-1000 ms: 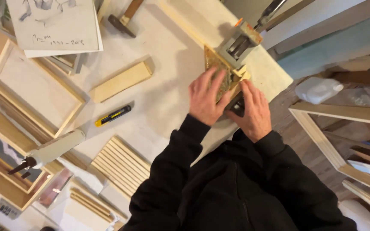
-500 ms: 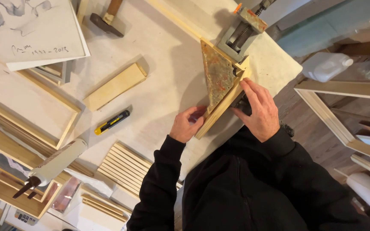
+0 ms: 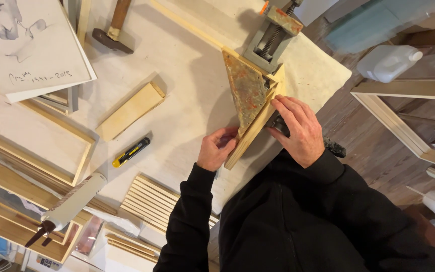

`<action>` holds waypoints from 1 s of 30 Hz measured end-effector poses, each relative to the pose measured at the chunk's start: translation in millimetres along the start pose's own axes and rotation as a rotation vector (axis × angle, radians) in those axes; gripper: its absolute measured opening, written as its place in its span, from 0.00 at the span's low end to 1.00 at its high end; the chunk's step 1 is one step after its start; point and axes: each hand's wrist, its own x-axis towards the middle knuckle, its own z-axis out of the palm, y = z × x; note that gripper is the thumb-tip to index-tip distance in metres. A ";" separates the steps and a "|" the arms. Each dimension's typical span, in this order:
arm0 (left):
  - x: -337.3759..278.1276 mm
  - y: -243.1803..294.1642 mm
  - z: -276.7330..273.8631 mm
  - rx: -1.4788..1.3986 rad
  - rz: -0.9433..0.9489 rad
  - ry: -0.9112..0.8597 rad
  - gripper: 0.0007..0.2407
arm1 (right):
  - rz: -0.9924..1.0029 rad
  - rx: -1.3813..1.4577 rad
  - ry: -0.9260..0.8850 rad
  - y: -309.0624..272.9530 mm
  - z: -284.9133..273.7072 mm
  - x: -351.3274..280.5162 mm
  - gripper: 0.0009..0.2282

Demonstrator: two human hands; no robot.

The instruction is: The person picks up a wooden picture frame moulding piece, applies wood glue from a bottle along its mitered end, then fits two pieces together in a corner clamp on the workbench, aligning them against the clamp's angled guide. They tighten the clamp, tap the joint with a hammer, release the clamp, and set the joined corner aside before starting the next piece.

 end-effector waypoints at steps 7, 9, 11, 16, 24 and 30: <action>6.5 -6.5 0.9 -0.082 -0.006 -0.016 0.15 | -0.012 0.008 0.011 0.3 -1.6 -0.1 0.34; 8.2 -13.8 0.5 -0.109 0.013 -0.002 0.15 | -0.026 0.017 0.014 0.7 -0.9 -0.1 0.34; 9.3 -16.2 -0.1 -0.131 0.011 -0.005 0.15 | -0.022 0.019 0.014 0.4 -1.5 0.1 0.34; 8.5 -10.3 -0.4 -0.101 0.012 0.012 0.15 | -0.018 0.028 0.017 -0.3 -2.1 0.8 0.34; 4.6 -1.5 -4.3 -0.177 0.041 -0.067 0.18 | -0.004 0.042 0.013 -0.4 -2.9 -0.2 0.33; 4.4 -4.6 -3.7 -0.193 -0.016 -0.035 0.18 | 0.001 0.034 0.006 0.0 -4.7 1.0 0.32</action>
